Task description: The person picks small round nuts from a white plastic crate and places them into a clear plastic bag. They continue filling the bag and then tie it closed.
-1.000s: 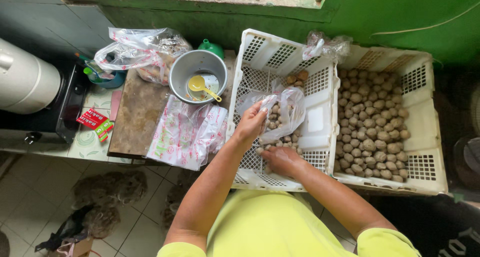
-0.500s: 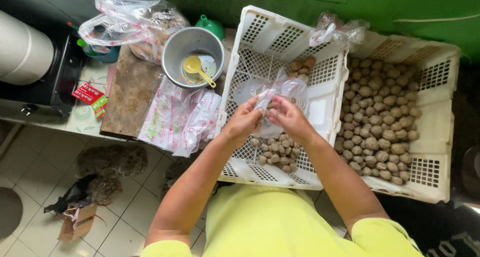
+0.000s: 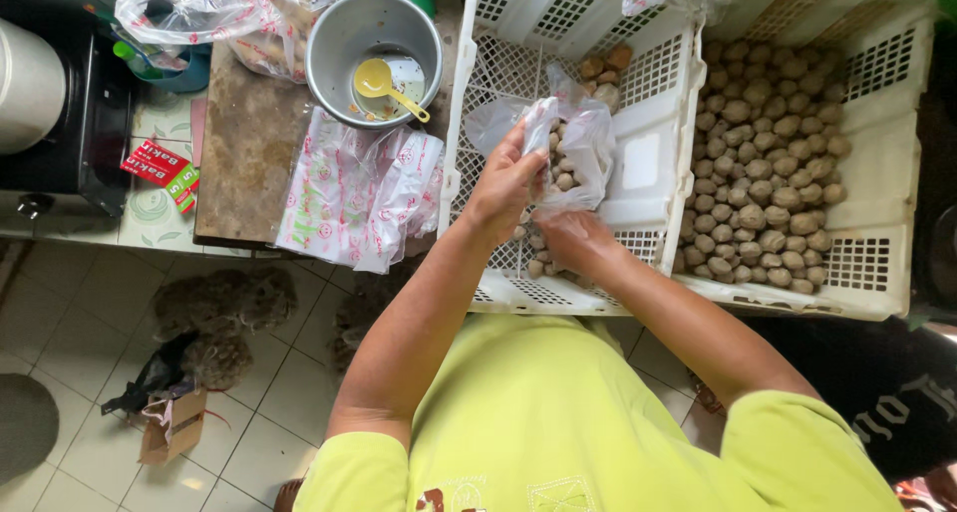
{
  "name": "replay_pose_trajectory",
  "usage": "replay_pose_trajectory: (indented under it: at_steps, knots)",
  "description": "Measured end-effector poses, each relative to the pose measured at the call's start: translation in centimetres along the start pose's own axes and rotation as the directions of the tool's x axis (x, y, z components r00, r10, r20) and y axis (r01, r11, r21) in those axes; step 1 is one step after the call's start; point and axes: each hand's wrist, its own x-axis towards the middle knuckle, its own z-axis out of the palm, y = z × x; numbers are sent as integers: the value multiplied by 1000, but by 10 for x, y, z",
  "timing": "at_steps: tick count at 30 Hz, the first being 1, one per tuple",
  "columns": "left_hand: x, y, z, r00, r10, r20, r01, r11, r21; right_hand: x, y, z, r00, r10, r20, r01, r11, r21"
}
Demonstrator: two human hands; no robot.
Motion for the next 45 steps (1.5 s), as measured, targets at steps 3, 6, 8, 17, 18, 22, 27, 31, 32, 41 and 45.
replay_pose_trajectory:
  at_steps: [3, 6, 8, 17, 18, 22, 27, 31, 32, 41, 45]
  knots:
    - [-5, 8, -2, 1000, 17, 1, -17, 1000, 3, 29, 1, 25, 998, 53, -38, -51, 998, 39]
    - [-8, 12, -1, 999, 19, -32, -20, 999, -40, 42, 2, 26, 997, 71, -6, -69, 982, 176]
    - [-7, 12, -1, 999, 33, -37, -35, 998, -45, 35, 5, 20, 986, 138, 93, -155, 966, 206]
    - [2, -14, -22, 999, 35, -24, -34, 999, 35, 7, -6, -79, 829, 49, 556, -528, 392, 753]
    - [3, -15, -23, 998, 65, 27, -66, 997, 47, 12, -4, -84, 854, 27, 519, -515, 181, 838]
    - [3, -13, -17, 999, 32, -2, -32, 999, 21, 35, 0, -90, 883, 373, 285, -408, 310, 859]
    - [-2, 2, -6, 999, 39, -19, -39, 999, 33, 23, -15, -74, 781, 577, -238, -326, 702, 634]
    - [-2, 3, -5, 996, 21, -82, -18, 999, 34, 6, -20, -33, 989, 121, 83, -146, 875, 462]
    - [-1, 3, -6, 996, 28, -86, -25, 999, 41, 7, -18, -19, 988, -24, 153, -26, 948, 317]
    - [-1, 2, -5, 995, 67, -67, -63, 996, 56, 45, -5, 38, 998, -30, 59, 10, 950, 314]
    - [-3, 6, -7, 996, 58, -70, -57, 998, 23, 30, -11, -27, 843, -43, 536, -136, 947, 290]
